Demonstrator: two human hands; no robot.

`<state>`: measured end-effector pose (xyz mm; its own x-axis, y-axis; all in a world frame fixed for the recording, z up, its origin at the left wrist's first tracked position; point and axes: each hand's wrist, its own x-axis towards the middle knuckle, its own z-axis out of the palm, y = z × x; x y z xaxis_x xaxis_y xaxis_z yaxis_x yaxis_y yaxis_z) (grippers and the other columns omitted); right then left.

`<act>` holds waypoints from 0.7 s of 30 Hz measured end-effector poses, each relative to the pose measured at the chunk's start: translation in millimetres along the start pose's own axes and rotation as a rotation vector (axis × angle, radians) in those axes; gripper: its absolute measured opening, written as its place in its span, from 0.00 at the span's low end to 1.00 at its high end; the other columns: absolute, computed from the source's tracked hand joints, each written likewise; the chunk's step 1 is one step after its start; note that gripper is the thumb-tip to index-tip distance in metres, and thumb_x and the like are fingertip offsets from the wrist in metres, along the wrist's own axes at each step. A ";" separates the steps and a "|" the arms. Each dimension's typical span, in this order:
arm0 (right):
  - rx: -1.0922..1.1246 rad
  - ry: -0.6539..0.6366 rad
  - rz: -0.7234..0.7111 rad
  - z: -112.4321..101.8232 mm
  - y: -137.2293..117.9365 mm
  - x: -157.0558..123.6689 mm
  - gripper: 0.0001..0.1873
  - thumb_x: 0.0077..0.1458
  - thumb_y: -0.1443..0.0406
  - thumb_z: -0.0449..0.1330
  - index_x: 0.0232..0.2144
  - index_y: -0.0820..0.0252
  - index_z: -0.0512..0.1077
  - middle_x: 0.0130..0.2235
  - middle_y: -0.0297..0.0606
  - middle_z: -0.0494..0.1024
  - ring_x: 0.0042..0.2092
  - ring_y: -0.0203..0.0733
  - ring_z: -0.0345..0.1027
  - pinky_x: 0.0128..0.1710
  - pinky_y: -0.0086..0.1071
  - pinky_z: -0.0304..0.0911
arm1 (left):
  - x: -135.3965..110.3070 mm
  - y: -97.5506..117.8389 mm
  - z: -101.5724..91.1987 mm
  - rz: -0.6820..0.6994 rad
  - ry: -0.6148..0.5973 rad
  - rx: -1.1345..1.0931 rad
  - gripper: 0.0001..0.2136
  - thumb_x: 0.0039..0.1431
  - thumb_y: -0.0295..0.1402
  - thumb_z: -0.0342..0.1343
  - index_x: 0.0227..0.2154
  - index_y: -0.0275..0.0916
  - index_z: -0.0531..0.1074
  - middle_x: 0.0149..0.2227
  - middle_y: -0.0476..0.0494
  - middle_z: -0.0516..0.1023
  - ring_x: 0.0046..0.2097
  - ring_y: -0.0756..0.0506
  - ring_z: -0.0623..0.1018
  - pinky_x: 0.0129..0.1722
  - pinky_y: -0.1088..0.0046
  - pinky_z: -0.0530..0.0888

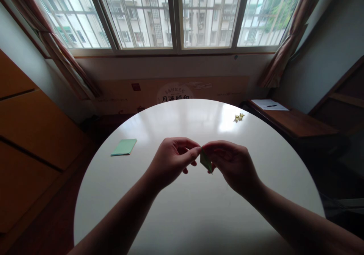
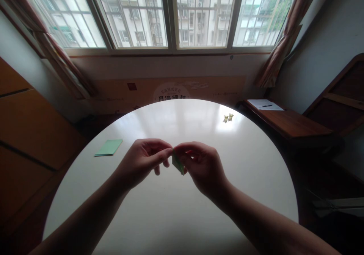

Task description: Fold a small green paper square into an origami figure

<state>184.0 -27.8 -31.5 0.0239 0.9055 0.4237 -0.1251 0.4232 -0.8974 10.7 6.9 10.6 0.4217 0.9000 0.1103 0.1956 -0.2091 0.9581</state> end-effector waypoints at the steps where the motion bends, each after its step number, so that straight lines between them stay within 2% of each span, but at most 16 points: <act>1: 0.001 -0.004 0.001 0.0 -0.1 0.0 0.03 0.56 0.67 0.67 0.34 0.56 0.81 0.28 0.35 0.81 0.27 0.38 0.74 0.21 0.29 0.71 | 0.4 0.0 0.1 -0.002 -0.003 -0.002 0.08 0.56 0.33 0.61 0.32 0.32 0.80 0.23 0.46 0.77 0.24 0.50 0.76 0.16 0.81 0.71; 14: -0.028 -0.052 -0.047 0.0 2.1 -0.4 0.06 0.57 0.69 0.66 0.36 0.53 0.81 0.29 0.33 0.80 0.28 0.37 0.73 0.24 0.30 0.71 | 1.8 -2.2 -1.5 -0.012 -0.024 0.047 0.05 0.53 0.32 0.62 0.30 0.35 0.77 0.21 0.47 0.76 0.26 0.48 0.77 0.17 0.81 0.71; 21: -0.081 -0.064 -0.023 2.1 2.5 -0.2 0.03 0.56 0.68 0.67 0.35 0.58 0.81 0.30 0.36 0.81 0.29 0.39 0.74 0.26 0.31 0.72 | 0.4 -2.3 -0.2 -0.001 0.005 0.050 0.04 0.51 0.30 0.60 0.25 0.35 0.74 0.19 0.50 0.73 0.22 0.51 0.72 0.17 0.81 0.68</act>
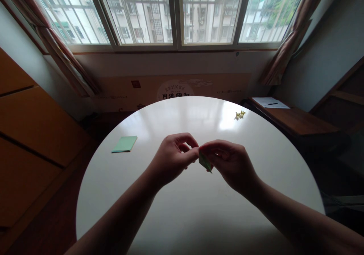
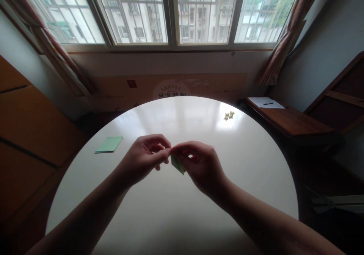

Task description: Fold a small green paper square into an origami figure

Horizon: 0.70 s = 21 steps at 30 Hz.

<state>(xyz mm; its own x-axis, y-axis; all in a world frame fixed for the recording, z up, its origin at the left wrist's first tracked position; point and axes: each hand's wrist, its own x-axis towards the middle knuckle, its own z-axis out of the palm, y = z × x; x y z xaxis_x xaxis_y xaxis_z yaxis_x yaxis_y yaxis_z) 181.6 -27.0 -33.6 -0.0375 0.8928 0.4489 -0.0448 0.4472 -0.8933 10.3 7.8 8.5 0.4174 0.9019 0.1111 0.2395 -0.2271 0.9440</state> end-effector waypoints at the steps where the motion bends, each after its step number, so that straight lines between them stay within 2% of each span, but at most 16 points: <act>1: 0.022 -0.002 0.020 0.3 0.1 0.0 0.04 0.55 0.67 0.67 0.35 0.58 0.80 0.30 0.37 0.81 0.30 0.39 0.75 0.25 0.30 0.72 | -0.3 -0.1 -0.1 -0.002 0.003 -0.008 0.03 0.50 0.29 0.59 0.25 0.35 0.74 0.18 0.50 0.72 0.22 0.51 0.71 0.17 0.81 0.68; 4: 0.098 -0.041 0.131 0.0 0.0 0.7 0.07 0.57 0.63 0.67 0.37 0.60 0.78 0.30 0.38 0.81 0.29 0.40 0.74 0.21 0.29 0.72 | -0.3 -0.6 -0.6 -0.007 0.009 -0.029 0.03 0.51 0.29 0.58 0.25 0.35 0.73 0.18 0.51 0.72 0.22 0.51 0.72 0.17 0.81 0.68; 9: 0.138 -0.092 0.261 -4.5 0.2 3.5 0.13 0.58 0.57 0.66 0.33 0.62 0.78 0.28 0.38 0.80 0.29 0.40 0.75 0.20 0.27 0.72 | 1.6 -0.7 -1.7 -0.012 -0.013 -0.044 0.04 0.53 0.31 0.60 0.28 0.35 0.75 0.21 0.49 0.75 0.25 0.50 0.74 0.17 0.81 0.68; 13: 0.159 -0.052 0.256 -6.7 0.0 4.6 0.13 0.57 0.57 0.66 0.33 0.62 0.78 0.27 0.37 0.79 0.28 0.40 0.76 0.19 0.26 0.72 | 2.8 -0.1 -2.8 -0.001 -0.010 -0.069 0.09 0.57 0.35 0.56 0.29 0.34 0.76 0.26 0.46 0.76 0.25 0.50 0.74 0.16 0.81 0.68; 16: 0.158 -0.046 0.253 -6.5 -1.0 4.3 0.13 0.57 0.56 0.66 0.33 0.62 0.78 0.27 0.37 0.79 0.28 0.40 0.76 0.19 0.26 0.71 | 2.0 -0.5 -3.5 0.026 0.019 -0.027 0.11 0.60 0.35 0.52 0.27 0.35 0.73 0.24 0.47 0.74 0.25 0.49 0.74 0.17 0.79 0.68; 21: 0.154 -0.071 0.248 -4.9 -3.1 2.8 0.14 0.57 0.56 0.66 0.32 0.63 0.78 0.26 0.37 0.79 0.27 0.40 0.75 0.18 0.27 0.70 | -0.7 -1.6 -2.7 0.213 -0.028 0.220 0.13 0.63 0.35 0.49 0.25 0.36 0.71 0.22 0.50 0.71 0.24 0.51 0.71 0.22 0.78 0.68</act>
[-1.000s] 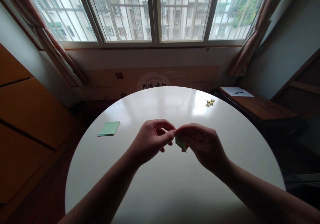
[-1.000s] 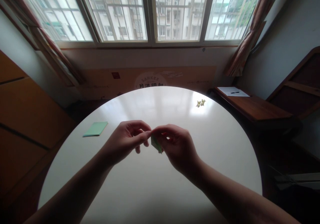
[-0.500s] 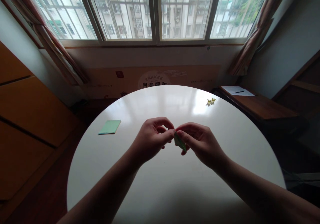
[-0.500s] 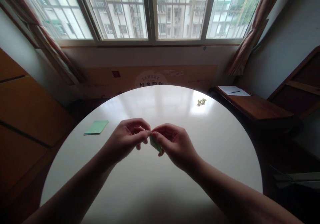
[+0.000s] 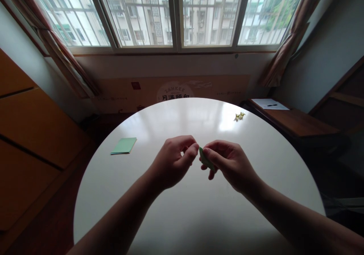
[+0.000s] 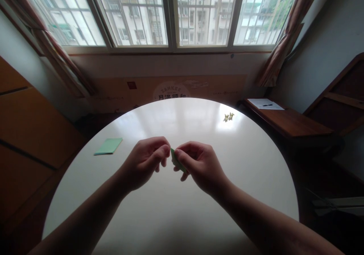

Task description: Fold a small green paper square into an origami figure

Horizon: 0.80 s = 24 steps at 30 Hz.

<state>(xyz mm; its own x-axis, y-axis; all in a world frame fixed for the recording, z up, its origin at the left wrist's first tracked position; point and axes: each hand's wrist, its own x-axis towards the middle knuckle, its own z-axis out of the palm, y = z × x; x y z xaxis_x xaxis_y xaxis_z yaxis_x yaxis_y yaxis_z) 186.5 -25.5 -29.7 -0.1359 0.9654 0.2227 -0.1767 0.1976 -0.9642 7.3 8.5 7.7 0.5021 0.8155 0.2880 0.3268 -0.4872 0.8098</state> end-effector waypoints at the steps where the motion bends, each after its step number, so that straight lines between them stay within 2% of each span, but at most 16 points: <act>1: -0.002 -0.009 0.000 0.6 -0.3 -0.3 0.13 0.57 0.57 0.66 0.33 0.63 0.78 0.26 0.37 0.78 0.27 0.40 0.75 0.18 0.27 0.70 | -0.2 -0.1 0.5 0.032 -0.015 0.039 0.13 0.63 0.34 0.49 0.25 0.36 0.70 0.22 0.50 0.71 0.24 0.51 0.71 0.22 0.78 0.67; 11: 0.018 -0.073 0.049 1.7 -0.9 0.4 0.15 0.57 0.55 0.66 0.33 0.64 0.78 0.25 0.36 0.77 0.27 0.41 0.75 0.17 0.27 0.70 | 1.5 -5.8 2.4 0.196 0.000 0.178 0.13 0.64 0.29 0.49 0.22 0.37 0.64 0.23 0.51 0.67 0.26 0.52 0.68 0.27 0.78 0.64; 16: 0.023 -0.161 0.096 0.8 0.9 0.4 0.16 0.59 0.54 0.64 0.37 0.63 0.78 0.30 0.38 0.79 0.29 0.40 0.76 0.18 0.26 0.69 | 1.4 -7.3 -1.1 0.182 0.021 0.178 0.14 0.65 0.30 0.49 0.22 0.37 0.65 0.24 0.51 0.67 0.26 0.52 0.68 0.26 0.77 0.64; 20: 0.003 -0.159 0.121 2.5 2.2 0.0 0.15 0.54 0.56 0.68 0.36 0.63 0.77 0.31 0.39 0.80 0.29 0.40 0.75 0.18 0.25 0.69 | 1.8 -7.3 -1.2 0.174 0.017 0.190 0.14 0.65 0.31 0.49 0.22 0.38 0.65 0.24 0.51 0.68 0.26 0.51 0.68 0.26 0.77 0.64; 24: 0.022 -0.151 0.156 1.6 2.3 0.6 0.16 0.55 0.55 0.68 0.34 0.64 0.77 0.31 0.40 0.80 0.29 0.40 0.76 0.17 0.25 0.68 | 1.9 -6.6 0.9 0.156 0.013 0.163 0.14 0.65 0.31 0.48 0.22 0.38 0.64 0.22 0.51 0.67 0.26 0.51 0.69 0.26 0.77 0.65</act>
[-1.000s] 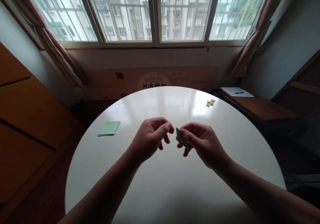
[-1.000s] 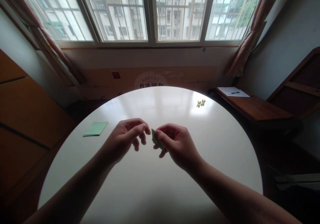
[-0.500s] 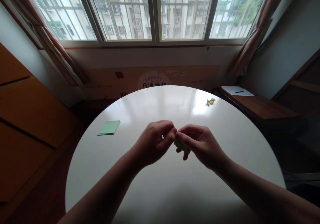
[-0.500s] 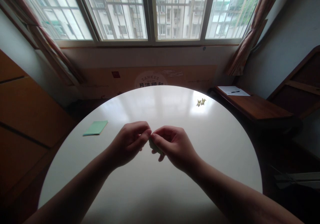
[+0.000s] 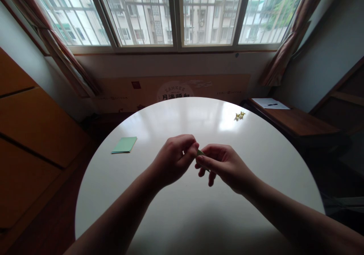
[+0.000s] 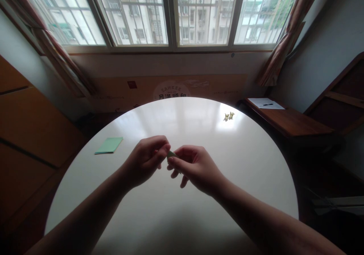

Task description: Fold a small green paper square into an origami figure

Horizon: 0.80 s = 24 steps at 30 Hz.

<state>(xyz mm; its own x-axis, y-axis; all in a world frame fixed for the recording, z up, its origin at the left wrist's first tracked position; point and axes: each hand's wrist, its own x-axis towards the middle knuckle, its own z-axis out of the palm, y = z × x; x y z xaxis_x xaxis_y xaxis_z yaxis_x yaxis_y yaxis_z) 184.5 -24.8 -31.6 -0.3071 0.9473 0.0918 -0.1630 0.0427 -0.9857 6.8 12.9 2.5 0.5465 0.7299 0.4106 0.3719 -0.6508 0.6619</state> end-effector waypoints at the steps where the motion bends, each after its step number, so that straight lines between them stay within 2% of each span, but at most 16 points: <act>1: 0.013 0.001 0.015 -0.5 -0.2 0.1 0.16 0.54 0.55 0.68 0.33 0.63 0.77 0.31 0.40 0.80 0.29 0.40 0.76 0.17 0.24 0.68 | 0.0 0.2 0.5 -0.011 -0.002 -0.012 0.14 0.65 0.32 0.48 0.22 0.38 0.64 0.22 0.51 0.67 0.26 0.51 0.69 0.26 0.77 0.66; 7: 0.089 0.001 0.082 -1.1 -2.1 -0.1 0.16 0.52 0.55 0.70 0.29 0.63 0.77 0.29 0.39 0.80 0.29 0.40 0.76 0.17 0.23 0.67 | -0.3 -1.2 2.1 -0.066 -0.009 -0.092 0.14 0.65 0.34 0.48 0.23 0.38 0.65 0.21 0.51 0.68 0.24 0.51 0.69 0.24 0.78 0.67; 12: 0.177 0.009 0.107 -1.7 -3.7 -0.3 0.15 0.52 0.56 0.70 0.28 0.64 0.76 0.28 0.39 0.80 0.28 0.39 0.76 0.16 0.22 0.67 | -0.6 -4.3 0.3 -0.120 -0.050 -0.326 0.16 0.67 0.37 0.45 0.25 0.37 0.67 0.22 0.51 0.67 0.23 0.51 0.69 0.21 0.77 0.68; 18: 0.226 -0.004 0.110 -3.5 -4.3 0.1 0.15 0.50 0.57 0.71 0.27 0.63 0.76 0.27 0.38 0.80 0.27 0.39 0.76 0.16 0.23 0.66 | 1.4 -3.6 -1.7 -0.198 -0.107 -0.505 0.07 0.59 0.35 0.57 0.31 0.35 0.71 0.24 0.50 0.71 0.24 0.51 0.71 0.19 0.78 0.70; 24: 0.243 -0.030 0.120 -5.2 -2.5 0.8 0.14 0.50 0.58 0.71 0.28 0.64 0.77 0.27 0.38 0.79 0.26 0.38 0.75 0.15 0.23 0.66 | 4.5 -7.3 -4.2 -0.263 -0.108 -0.672 0.11 0.54 0.36 0.63 0.38 0.35 0.76 0.25 0.48 0.74 0.25 0.50 0.73 0.16 0.80 0.70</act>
<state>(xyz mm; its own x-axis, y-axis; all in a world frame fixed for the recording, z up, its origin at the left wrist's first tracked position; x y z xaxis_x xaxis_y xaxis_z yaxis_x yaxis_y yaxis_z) 189.4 -22.5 -29.8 -0.3645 0.9311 -0.0158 -0.3434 -0.1502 -0.9271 3.3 21.8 2.2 0.5866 0.7969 0.1441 -0.0213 -0.1627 0.9864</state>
